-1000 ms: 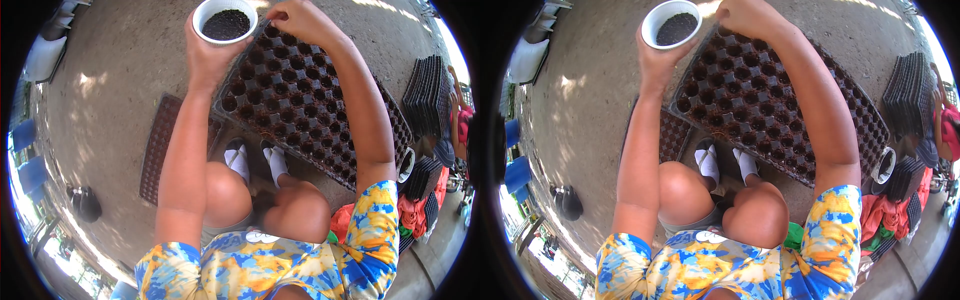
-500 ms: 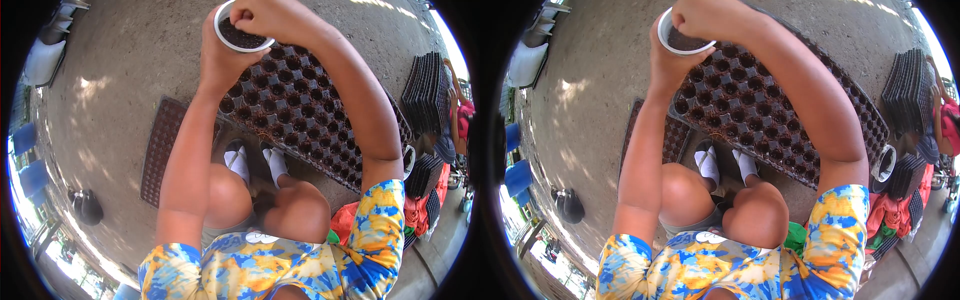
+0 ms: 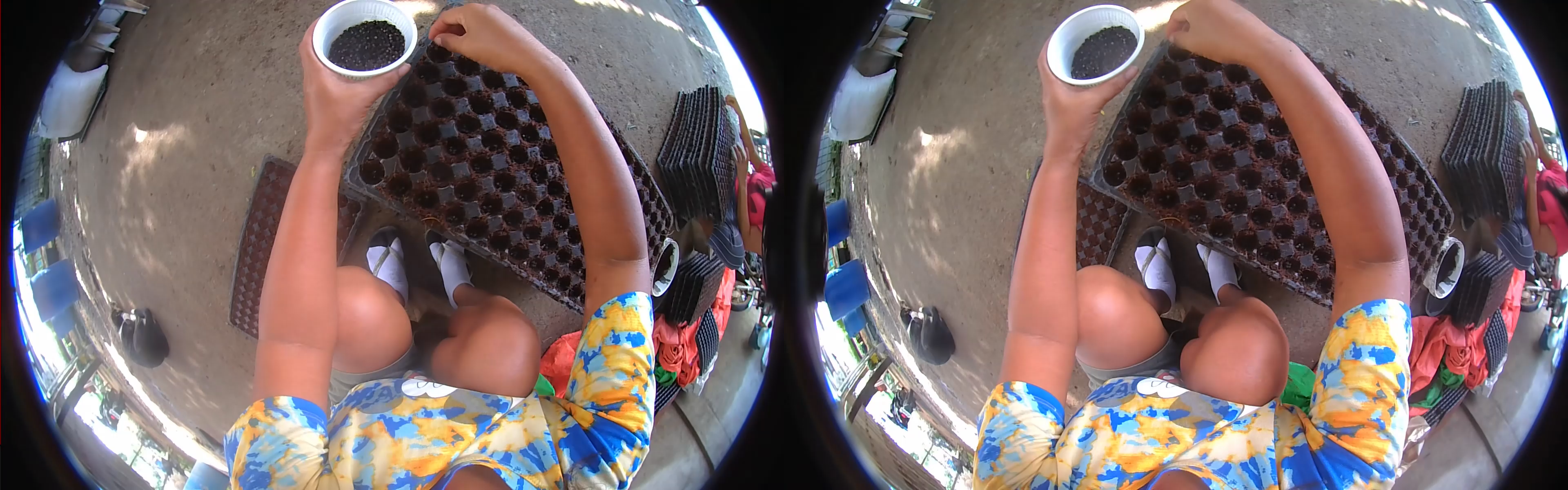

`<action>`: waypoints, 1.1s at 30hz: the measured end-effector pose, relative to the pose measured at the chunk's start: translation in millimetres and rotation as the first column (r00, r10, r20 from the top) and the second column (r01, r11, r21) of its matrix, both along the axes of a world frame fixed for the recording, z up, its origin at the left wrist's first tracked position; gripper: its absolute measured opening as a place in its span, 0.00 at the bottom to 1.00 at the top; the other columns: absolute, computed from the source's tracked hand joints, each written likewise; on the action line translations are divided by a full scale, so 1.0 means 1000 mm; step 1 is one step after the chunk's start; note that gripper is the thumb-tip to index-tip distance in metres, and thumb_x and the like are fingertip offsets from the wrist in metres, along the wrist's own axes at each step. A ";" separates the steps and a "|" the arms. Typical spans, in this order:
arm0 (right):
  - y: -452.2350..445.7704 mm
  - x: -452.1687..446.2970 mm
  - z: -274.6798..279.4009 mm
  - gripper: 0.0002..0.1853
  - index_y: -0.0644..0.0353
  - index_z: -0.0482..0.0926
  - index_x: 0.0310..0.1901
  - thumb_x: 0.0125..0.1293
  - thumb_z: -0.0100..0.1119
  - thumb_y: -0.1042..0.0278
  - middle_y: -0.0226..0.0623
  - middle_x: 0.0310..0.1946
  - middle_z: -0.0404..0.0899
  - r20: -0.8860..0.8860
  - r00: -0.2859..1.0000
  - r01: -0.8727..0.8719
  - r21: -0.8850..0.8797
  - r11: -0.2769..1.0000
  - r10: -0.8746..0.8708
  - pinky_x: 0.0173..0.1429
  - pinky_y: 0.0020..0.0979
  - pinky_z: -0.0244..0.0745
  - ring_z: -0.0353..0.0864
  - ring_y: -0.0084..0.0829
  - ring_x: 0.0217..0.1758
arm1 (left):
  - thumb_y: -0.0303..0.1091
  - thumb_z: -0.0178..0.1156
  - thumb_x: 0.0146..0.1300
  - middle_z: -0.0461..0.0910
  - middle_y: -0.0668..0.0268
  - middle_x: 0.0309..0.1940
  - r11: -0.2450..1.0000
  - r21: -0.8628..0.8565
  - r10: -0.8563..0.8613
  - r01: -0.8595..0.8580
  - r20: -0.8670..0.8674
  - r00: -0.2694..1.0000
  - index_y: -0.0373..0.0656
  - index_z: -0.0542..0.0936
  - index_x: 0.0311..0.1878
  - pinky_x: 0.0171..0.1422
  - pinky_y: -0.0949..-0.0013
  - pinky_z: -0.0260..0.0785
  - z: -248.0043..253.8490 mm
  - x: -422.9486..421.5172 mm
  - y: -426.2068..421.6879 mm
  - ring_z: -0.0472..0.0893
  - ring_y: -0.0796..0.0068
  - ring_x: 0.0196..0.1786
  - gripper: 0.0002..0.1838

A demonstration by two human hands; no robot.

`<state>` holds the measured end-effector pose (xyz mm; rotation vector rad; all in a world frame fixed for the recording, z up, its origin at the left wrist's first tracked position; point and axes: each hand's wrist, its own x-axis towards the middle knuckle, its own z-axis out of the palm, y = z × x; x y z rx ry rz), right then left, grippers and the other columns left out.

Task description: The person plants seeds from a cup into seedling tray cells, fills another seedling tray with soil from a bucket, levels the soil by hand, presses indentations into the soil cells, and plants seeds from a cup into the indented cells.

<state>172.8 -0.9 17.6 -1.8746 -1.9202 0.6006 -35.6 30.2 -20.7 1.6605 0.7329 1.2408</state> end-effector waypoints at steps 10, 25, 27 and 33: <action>-0.002 -0.002 0.031 0.11 0.61 0.84 0.37 0.57 0.55 0.68 0.49 0.32 0.83 0.110 0.993 0.035 0.156 0.987 -0.053 0.46 0.41 0.77 0.83 0.46 0.37 | 0.33 0.80 0.40 0.71 0.60 0.55 0.991 0.132 0.051 -0.021 -0.226 0.973 0.37 0.64 0.61 0.66 0.66 0.67 0.010 0.001 -0.006 0.74 0.67 0.59 0.45; 0.003 -0.031 0.078 0.10 0.61 0.84 0.36 0.56 0.59 0.67 0.46 0.29 0.83 -0.101 0.991 -0.078 0.108 0.991 0.089 0.40 0.37 0.76 0.84 0.41 0.32 | 0.29 0.80 0.37 0.68 0.60 0.57 0.988 0.152 0.007 0.015 -0.141 0.990 0.38 0.61 0.63 0.66 0.65 0.66 0.002 0.010 -0.006 0.72 0.67 0.60 0.49; 0.008 -0.015 0.072 0.11 0.61 0.84 0.38 0.57 0.60 0.66 0.46 0.29 0.83 -0.153 0.988 -0.008 0.049 0.999 0.015 0.40 0.36 0.76 0.83 0.40 0.31 | 0.30 0.81 0.34 0.69 0.58 0.55 0.992 0.129 0.030 -0.015 -0.113 0.993 0.37 0.62 0.62 0.65 0.64 0.66 0.000 0.010 -0.003 0.73 0.65 0.59 0.50; 0.017 0.021 0.011 0.09 0.58 0.85 0.37 0.57 0.60 0.66 0.46 0.33 0.84 0.066 0.998 0.011 0.075 0.997 -0.016 0.46 0.40 0.76 0.83 0.46 0.38 | 0.27 0.79 0.37 0.68 0.58 0.57 1.000 0.024 0.010 -0.009 -0.075 0.997 0.36 0.59 0.65 0.66 0.64 0.65 0.007 0.007 -0.005 0.73 0.67 0.59 0.51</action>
